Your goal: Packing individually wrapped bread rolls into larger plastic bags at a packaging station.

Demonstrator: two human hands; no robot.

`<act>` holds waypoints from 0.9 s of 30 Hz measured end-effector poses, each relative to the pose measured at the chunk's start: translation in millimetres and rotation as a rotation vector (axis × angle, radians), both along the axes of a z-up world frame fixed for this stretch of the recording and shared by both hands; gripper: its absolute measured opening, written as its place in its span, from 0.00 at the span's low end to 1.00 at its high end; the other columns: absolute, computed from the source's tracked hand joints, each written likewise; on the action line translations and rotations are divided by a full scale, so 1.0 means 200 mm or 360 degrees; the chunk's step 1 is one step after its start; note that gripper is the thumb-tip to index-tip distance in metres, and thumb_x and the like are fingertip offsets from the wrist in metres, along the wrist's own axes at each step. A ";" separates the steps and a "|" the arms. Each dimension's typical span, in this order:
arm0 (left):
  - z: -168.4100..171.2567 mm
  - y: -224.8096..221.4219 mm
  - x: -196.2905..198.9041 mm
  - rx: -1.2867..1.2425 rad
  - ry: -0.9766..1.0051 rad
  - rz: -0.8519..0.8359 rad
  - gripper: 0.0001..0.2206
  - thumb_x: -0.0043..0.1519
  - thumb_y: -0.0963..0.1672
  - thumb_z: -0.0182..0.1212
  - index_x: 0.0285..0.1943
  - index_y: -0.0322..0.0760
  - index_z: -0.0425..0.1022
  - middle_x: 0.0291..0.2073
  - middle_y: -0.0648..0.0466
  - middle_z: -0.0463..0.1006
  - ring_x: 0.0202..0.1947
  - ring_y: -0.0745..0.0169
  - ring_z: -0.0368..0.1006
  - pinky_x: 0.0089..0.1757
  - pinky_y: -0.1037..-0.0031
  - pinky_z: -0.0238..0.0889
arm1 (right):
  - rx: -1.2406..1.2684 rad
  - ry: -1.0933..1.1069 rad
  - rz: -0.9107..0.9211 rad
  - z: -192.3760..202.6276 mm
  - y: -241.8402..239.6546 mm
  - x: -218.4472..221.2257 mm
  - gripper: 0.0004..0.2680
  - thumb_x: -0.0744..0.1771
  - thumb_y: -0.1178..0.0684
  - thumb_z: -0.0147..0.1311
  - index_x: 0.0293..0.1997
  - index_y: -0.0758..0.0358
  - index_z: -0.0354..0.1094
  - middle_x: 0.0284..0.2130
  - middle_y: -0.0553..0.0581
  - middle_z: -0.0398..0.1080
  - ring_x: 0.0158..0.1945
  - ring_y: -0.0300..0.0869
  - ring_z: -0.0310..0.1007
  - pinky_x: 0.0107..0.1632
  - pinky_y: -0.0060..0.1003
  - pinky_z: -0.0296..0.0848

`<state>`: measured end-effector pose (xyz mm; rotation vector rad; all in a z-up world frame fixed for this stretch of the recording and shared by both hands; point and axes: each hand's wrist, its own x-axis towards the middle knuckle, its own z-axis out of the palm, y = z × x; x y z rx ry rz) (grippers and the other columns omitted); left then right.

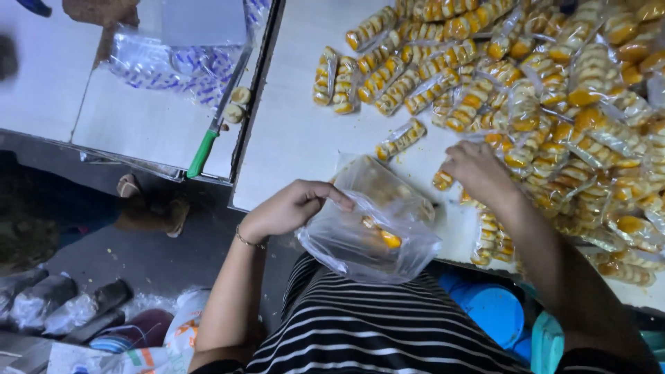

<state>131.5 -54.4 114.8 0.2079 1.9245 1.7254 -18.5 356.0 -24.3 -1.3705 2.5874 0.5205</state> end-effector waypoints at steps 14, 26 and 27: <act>0.03 0.12 -0.14 0.0253 0.0471 0.0195 0.21 0.64 0.36 0.40 0.63 0.36 0.74 0.55 0.38 0.79 0.54 0.42 0.76 0.56 0.52 0.64 | -0.0849 -0.0575 -0.0652 -0.18 -0.47 -0.26 0.21 0.65 0.49 0.56 0.67 0.52 0.59 0.54 0.63 0.69 0.61 0.59 0.67 0.62 0.56 0.66; -0.09 0.11 -0.31 0.0131 0.0395 0.0288 0.24 0.62 0.35 0.37 0.65 0.38 0.72 0.49 0.51 0.81 0.23 0.68 0.66 0.34 0.76 0.67 | -0.0766 -0.0334 0.0650 0.18 -0.78 0.30 0.25 0.54 0.36 0.62 0.48 0.62 0.68 0.43 0.63 0.68 0.52 0.58 0.65 0.56 0.54 0.62; -0.08 0.11 -0.31 0.0158 0.0415 0.0282 0.24 0.63 0.35 0.37 0.65 0.37 0.72 0.50 0.50 0.81 0.27 0.66 0.66 0.36 0.74 0.67 | -0.0662 -0.0383 0.0736 0.27 -0.82 0.36 0.28 0.58 0.29 0.55 0.54 0.63 0.68 0.51 0.68 0.71 0.59 0.62 0.66 0.62 0.54 0.60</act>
